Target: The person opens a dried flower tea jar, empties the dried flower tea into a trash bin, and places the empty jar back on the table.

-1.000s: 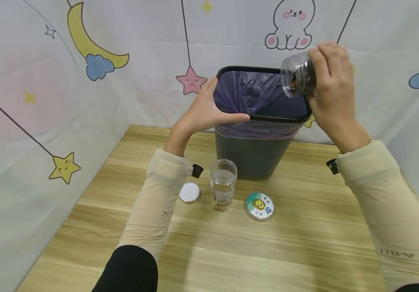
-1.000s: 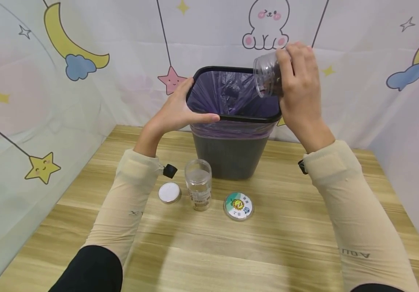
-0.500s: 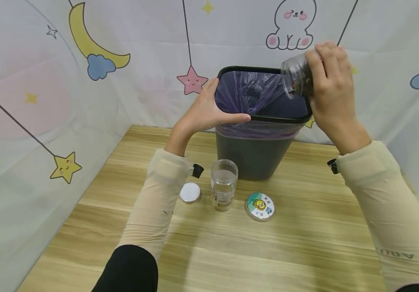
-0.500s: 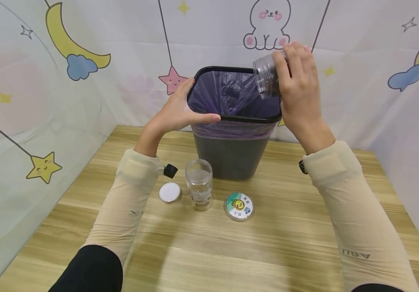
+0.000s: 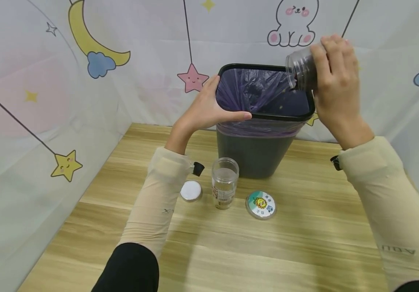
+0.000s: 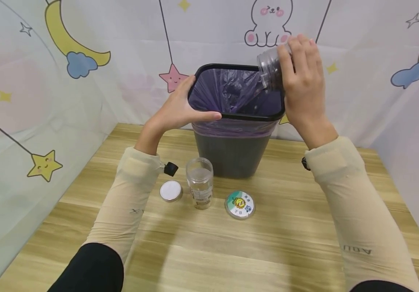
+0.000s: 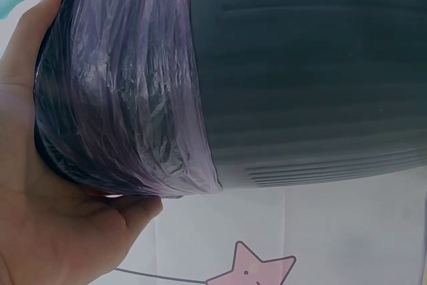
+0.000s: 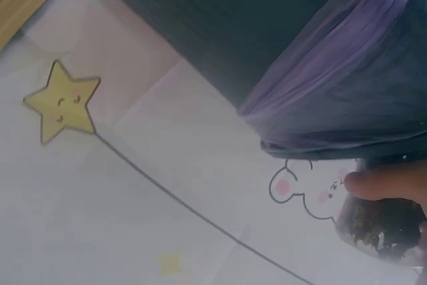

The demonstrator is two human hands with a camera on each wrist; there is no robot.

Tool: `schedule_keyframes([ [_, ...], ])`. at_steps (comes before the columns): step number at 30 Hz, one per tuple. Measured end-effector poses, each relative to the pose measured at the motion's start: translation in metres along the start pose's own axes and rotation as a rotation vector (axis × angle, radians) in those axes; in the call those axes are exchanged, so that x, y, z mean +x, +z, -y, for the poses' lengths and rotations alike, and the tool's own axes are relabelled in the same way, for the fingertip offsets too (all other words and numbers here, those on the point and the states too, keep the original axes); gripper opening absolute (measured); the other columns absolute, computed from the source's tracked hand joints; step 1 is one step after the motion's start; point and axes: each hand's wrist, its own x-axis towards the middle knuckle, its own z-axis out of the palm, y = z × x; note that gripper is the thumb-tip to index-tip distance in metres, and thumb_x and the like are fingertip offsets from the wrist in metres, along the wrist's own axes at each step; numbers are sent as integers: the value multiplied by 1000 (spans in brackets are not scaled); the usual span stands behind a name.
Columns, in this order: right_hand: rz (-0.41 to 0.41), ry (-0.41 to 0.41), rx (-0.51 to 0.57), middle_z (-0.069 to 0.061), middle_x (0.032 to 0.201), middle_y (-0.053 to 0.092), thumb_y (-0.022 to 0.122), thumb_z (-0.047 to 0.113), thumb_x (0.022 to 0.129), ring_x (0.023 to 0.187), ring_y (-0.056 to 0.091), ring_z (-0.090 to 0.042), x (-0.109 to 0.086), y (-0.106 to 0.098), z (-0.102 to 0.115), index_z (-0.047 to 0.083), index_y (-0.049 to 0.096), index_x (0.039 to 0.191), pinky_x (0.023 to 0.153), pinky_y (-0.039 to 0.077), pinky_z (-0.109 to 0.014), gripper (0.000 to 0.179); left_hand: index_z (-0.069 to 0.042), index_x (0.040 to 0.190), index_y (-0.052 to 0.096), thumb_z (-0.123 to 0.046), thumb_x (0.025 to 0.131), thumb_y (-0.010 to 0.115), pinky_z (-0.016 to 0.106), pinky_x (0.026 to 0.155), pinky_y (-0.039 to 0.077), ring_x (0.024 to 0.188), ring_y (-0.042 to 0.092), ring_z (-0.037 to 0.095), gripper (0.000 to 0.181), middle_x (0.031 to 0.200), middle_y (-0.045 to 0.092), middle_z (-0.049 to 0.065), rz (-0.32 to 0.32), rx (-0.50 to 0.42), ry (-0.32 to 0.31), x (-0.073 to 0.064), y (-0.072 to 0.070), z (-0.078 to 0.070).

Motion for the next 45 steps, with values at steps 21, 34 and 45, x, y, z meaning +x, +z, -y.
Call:
schedule_keyframes([
  [21, -57, -21, -47, -26, 131, 57, 41, -19, 90, 131, 46, -39, 2, 1, 0, -5, 58, 125, 116, 26, -45, 42, -18, 162, 2, -70, 64, 81, 40, 119, 19, 149, 4, 9, 136, 166, 2, -5, 10, 2, -7, 0, -1, -1],
  [34, -101, -71, -77, -27, 128, 59, 39, -19, 95, 128, 50, -41, 4, -1, 11, -6, 61, 122, 115, 29, -45, 37, -19, 162, 2, -71, 63, 80, 40, 119, 19, 149, 5, 9, 136, 166, 2, -4, 11, 3, -13, 0, -1, -1],
  [45, -80, -116, -82, -26, 129, 59, 39, -18, 96, 128, 50, -41, 6, -2, 9, -6, 60, 123, 115, 29, -45, 37, -18, 162, 3, -71, 63, 80, 40, 119, 19, 149, 5, 9, 136, 166, 3, -4, 4, 7, -9, 0, -2, -1],
])
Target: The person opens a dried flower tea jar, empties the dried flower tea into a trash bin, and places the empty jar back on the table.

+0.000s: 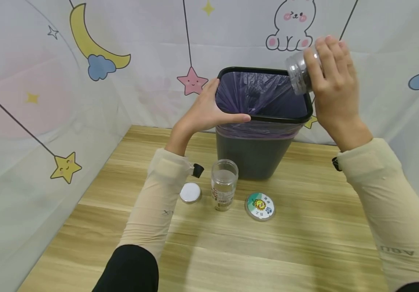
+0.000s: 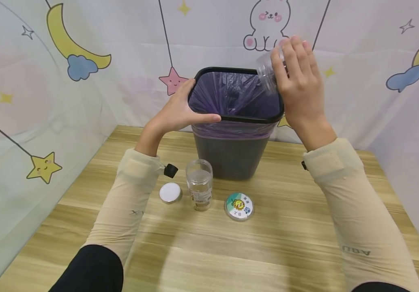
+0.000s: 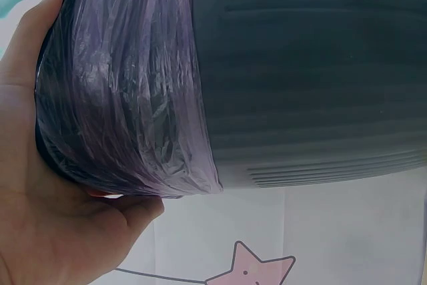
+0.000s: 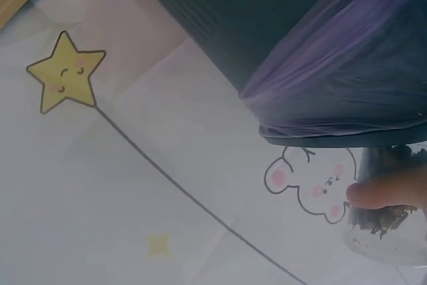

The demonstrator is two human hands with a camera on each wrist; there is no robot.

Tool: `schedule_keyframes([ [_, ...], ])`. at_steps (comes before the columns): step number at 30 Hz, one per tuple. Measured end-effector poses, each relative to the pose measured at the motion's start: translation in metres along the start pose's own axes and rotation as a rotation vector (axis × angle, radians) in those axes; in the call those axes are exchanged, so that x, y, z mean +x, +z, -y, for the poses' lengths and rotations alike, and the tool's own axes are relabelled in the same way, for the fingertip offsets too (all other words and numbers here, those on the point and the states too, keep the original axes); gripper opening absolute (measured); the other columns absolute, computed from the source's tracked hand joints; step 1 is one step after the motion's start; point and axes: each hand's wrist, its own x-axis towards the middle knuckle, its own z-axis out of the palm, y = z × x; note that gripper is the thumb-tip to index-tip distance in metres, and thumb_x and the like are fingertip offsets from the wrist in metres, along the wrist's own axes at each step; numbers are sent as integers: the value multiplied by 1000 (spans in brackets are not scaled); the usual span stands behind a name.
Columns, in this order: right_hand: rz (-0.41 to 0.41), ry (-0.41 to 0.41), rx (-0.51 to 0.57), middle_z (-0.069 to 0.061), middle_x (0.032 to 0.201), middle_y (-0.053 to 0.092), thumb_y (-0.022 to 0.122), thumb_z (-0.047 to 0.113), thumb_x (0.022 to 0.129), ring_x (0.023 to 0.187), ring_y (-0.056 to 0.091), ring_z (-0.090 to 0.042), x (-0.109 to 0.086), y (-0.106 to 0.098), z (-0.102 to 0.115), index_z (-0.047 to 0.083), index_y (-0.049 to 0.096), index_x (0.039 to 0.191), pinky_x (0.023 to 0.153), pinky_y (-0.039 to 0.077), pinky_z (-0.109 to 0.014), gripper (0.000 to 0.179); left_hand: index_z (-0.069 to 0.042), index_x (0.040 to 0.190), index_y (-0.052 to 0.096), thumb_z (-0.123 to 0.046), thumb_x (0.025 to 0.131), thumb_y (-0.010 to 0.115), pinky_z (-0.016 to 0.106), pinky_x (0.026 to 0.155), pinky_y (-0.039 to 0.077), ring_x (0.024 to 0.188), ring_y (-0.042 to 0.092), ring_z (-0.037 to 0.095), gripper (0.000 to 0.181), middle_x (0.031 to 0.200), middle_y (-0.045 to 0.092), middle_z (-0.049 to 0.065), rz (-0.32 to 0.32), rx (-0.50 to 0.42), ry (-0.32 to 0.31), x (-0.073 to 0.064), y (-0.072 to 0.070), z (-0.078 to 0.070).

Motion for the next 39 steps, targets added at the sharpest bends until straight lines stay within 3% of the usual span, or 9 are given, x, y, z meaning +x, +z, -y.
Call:
schedule_keyframes([
  [10, 61, -91, -9, -27, 131, 57, 41, -22, 91, 128, 49, -42, -1, 3, -6, -7, 58, 126, 116, 28, -45, 42, -18, 162, 3, -72, 63, 80, 40, 119, 18, 149, 5, 9, 136, 166, 2, -5, 6, 7, -5, 0, 0, 0],
  [18, 10, -100, -13, -25, 128, 60, 39, -15, 98, 127, 51, -39, 2, 3, 0, -8, 61, 122, 115, 31, -44, 34, -18, 162, 1, -71, 64, 80, 40, 119, 18, 149, 4, 9, 136, 166, 0, -6, 9, 4, 6, 1, 0, 0],
  [23, 11, -104, -18, -25, 126, 61, 40, -16, 98, 126, 52, -39, 3, 3, -1, -8, 61, 122, 114, 31, -43, 33, -17, 161, 1, -71, 64, 79, 40, 119, 17, 149, 4, 10, 136, 166, 0, -5, 13, 11, 9, 2, -1, -1],
  [32, 38, -190, -52, -24, 132, 59, 40, -16, 98, 127, 52, -38, 3, 2, -1, -8, 61, 122, 114, 33, -42, 32, -19, 161, 0, -73, 64, 78, 40, 119, 16, 150, 3, 10, 136, 166, -2, -7, 20, 20, 4, 2, -2, -3],
  [39, 13, -179, -30, -24, 129, 61, 39, -15, 99, 126, 53, -38, 6, 1, 2, -9, 61, 120, 114, 33, -43, 31, -19, 161, 0, -72, 65, 79, 41, 119, 17, 150, 3, 11, 136, 166, -2, -6, 21, 13, -4, 0, -2, -1],
])
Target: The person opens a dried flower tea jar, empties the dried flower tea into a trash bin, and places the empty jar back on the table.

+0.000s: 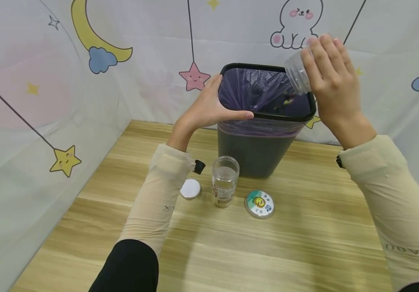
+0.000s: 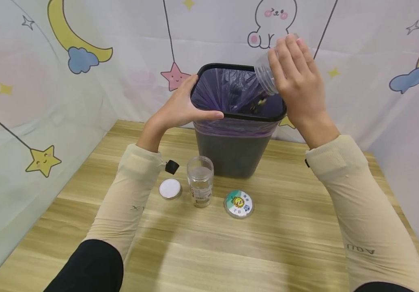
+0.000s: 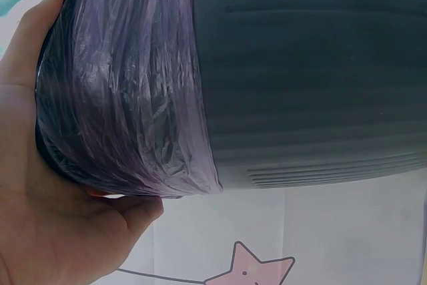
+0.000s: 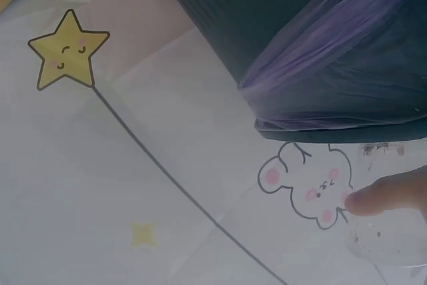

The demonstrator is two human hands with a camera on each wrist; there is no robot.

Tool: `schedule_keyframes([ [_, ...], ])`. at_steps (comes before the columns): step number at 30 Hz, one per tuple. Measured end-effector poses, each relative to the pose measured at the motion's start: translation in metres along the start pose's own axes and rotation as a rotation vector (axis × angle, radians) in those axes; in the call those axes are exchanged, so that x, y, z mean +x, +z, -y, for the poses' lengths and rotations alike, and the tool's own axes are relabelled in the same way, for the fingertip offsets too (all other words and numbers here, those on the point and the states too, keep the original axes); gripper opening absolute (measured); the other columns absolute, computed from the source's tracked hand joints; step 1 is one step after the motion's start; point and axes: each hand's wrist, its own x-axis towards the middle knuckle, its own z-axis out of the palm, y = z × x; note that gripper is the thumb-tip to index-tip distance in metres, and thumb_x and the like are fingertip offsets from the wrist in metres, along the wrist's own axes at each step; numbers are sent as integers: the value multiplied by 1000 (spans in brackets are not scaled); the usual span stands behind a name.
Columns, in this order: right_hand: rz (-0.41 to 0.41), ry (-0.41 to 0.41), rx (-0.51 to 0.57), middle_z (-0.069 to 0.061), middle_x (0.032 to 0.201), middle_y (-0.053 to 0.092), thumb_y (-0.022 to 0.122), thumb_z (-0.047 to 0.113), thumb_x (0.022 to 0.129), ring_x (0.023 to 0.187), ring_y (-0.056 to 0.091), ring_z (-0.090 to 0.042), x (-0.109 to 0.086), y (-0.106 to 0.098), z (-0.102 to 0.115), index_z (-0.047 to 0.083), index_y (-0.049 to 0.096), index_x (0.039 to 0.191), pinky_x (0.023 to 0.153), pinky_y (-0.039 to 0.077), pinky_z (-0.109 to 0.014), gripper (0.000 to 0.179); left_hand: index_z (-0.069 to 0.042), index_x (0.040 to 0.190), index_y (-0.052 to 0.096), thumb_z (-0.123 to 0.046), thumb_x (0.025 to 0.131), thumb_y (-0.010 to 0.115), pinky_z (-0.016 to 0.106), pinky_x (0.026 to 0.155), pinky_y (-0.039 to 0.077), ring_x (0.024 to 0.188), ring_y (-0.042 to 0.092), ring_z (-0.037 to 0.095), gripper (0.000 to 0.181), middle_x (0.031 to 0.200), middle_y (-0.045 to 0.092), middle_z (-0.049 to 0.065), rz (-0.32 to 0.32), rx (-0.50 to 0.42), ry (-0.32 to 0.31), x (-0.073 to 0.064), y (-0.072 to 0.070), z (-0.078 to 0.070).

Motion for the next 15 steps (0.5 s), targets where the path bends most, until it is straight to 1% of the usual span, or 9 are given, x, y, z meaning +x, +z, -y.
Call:
schedule_keyframes([
  [3, 1, 1, -4, -24, 129, 61, 39, -15, 99, 127, 52, -38, 1, 0, 0, -9, 61, 121, 114, 32, -43, 32, -18, 161, 1, -71, 64, 79, 41, 119, 17, 150, 3, 11, 136, 166, -1, -5, -5, -8, 3, 0, 0, 0],
  [6, 15, -32, -22, -24, 129, 60, 38, -18, 98, 127, 52, -38, 1, 0, 0, -8, 61, 122, 113, 33, -42, 35, -18, 161, 1, -71, 65, 80, 40, 119, 17, 150, 3, 10, 135, 166, -1, -5, -6, -11, 5, 0, 0, 0],
  [10, 12, -49, -28, -23, 130, 60, 38, -18, 99, 128, 52, -36, 0, 2, 1, -7, 61, 122, 113, 34, -42, 35, -17, 162, 1, -71, 64, 79, 40, 119, 17, 150, 3, 10, 136, 166, -1, -6, -7, -5, 7, 1, 0, 1],
  [13, -3, -26, -14, -23, 130, 61, 38, -17, 99, 129, 52, -35, 0, 3, 2, -6, 62, 122, 113, 34, -42, 35, -18, 161, 1, -72, 64, 79, 41, 119, 16, 150, 3, 10, 136, 166, -1, -7, -7, -4, 5, 1, 0, 2],
  [14, -1, -24, -12, -23, 130, 60, 38, -17, 99, 129, 51, -35, 0, 3, 2, -6, 62, 122, 113, 33, -42, 35, -18, 161, 1, -72, 64, 79, 41, 119, 16, 150, 2, 10, 136, 166, -1, -7, -7, -6, 6, 1, 0, 2],
  [15, 20, -43, -18, -23, 131, 59, 40, -19, 97, 130, 51, -36, -1, 3, 2, -7, 61, 123, 113, 33, -42, 36, -18, 161, 1, -72, 64, 79, 41, 119, 17, 150, 3, 10, 136, 166, -1, -7, -7, -7, 6, 0, 0, 2],
])
